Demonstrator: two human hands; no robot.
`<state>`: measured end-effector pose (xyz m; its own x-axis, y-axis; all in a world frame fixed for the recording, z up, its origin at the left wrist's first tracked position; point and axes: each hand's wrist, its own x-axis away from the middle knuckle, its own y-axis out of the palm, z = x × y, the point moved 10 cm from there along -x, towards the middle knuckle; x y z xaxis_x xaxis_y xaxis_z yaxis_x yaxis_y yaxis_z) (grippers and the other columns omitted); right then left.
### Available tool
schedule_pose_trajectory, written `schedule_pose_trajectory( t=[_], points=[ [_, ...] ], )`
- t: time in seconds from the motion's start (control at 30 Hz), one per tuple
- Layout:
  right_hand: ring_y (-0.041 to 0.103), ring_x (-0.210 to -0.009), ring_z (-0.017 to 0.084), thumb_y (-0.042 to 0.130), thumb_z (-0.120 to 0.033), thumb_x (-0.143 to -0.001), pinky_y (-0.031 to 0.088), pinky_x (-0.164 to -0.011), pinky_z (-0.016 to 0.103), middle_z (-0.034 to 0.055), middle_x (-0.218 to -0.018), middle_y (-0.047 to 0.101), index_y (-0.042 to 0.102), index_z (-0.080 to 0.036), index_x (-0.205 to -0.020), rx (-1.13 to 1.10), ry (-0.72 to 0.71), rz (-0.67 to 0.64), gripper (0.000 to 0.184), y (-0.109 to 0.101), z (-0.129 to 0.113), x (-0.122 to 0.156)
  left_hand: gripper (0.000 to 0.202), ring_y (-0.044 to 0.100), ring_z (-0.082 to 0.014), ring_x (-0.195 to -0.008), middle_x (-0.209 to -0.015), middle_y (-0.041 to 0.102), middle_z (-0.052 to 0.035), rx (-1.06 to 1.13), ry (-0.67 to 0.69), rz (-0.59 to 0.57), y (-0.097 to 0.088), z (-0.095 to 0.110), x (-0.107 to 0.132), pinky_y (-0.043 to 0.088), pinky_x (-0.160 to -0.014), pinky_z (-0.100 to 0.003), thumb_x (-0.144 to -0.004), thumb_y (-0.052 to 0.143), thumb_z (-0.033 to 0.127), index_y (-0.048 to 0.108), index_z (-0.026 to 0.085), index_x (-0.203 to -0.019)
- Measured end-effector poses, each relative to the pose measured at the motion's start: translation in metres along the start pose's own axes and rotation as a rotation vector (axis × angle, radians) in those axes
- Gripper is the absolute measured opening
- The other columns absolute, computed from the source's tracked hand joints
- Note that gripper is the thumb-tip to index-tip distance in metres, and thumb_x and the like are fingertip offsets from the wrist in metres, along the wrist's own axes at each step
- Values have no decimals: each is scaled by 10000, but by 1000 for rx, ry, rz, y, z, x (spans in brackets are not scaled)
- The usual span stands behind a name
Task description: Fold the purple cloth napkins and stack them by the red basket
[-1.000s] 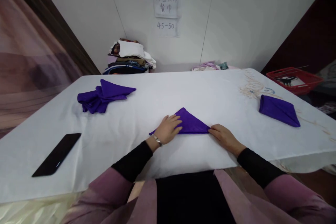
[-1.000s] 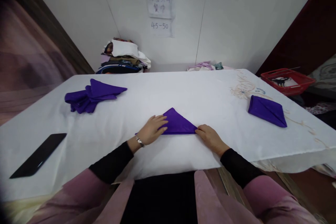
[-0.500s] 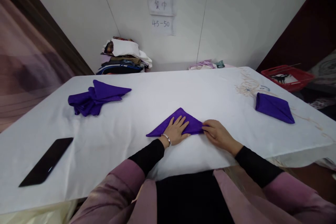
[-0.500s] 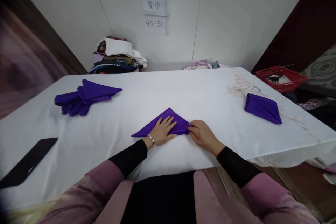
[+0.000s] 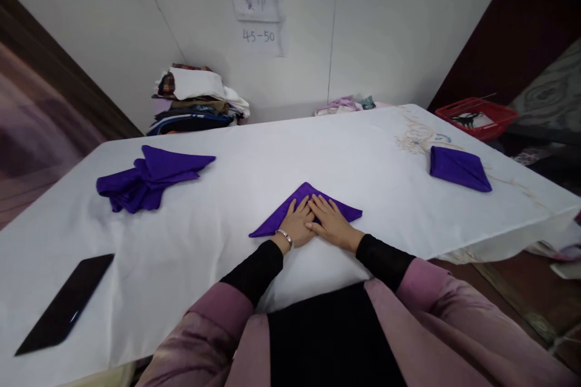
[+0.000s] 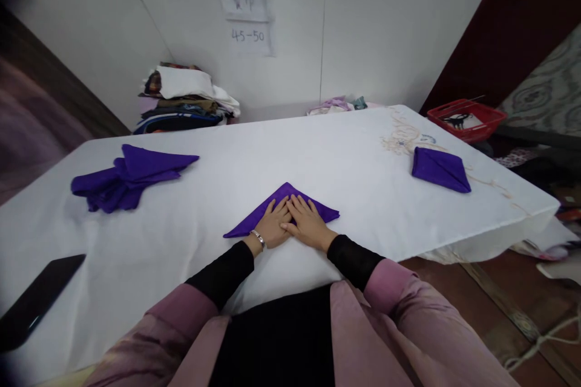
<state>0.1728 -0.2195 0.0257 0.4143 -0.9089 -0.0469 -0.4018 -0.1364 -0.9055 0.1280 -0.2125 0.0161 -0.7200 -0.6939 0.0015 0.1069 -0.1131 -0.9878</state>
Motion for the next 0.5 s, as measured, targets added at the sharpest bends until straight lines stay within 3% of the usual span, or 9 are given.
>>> schedule_pose_trajectory(
  t=[0.23,0.5],
  points=[
    [152,-1404,293,270,-636,-892,144,-1119,497,178,-1502,238,276,-82,-1442,126,76,56,781,-8,20,29,631,188,-291,-1397,-1512,265,-108,8,12,44,-3,-3,-3,133,-1110,-560,-882,367,535,328,205,-1418],
    [169,-1401,283,239,-635,-898,180,-1111,484,138,-1513,232,272,-107,-1447,281,88,64,762,-15,37,51,656,179,-261,-1403,-1519,256,-72,-17,-16,48,-5,-3,-3,138,-1119,-536,-890,264,605,322,225,-1420]
  ],
)
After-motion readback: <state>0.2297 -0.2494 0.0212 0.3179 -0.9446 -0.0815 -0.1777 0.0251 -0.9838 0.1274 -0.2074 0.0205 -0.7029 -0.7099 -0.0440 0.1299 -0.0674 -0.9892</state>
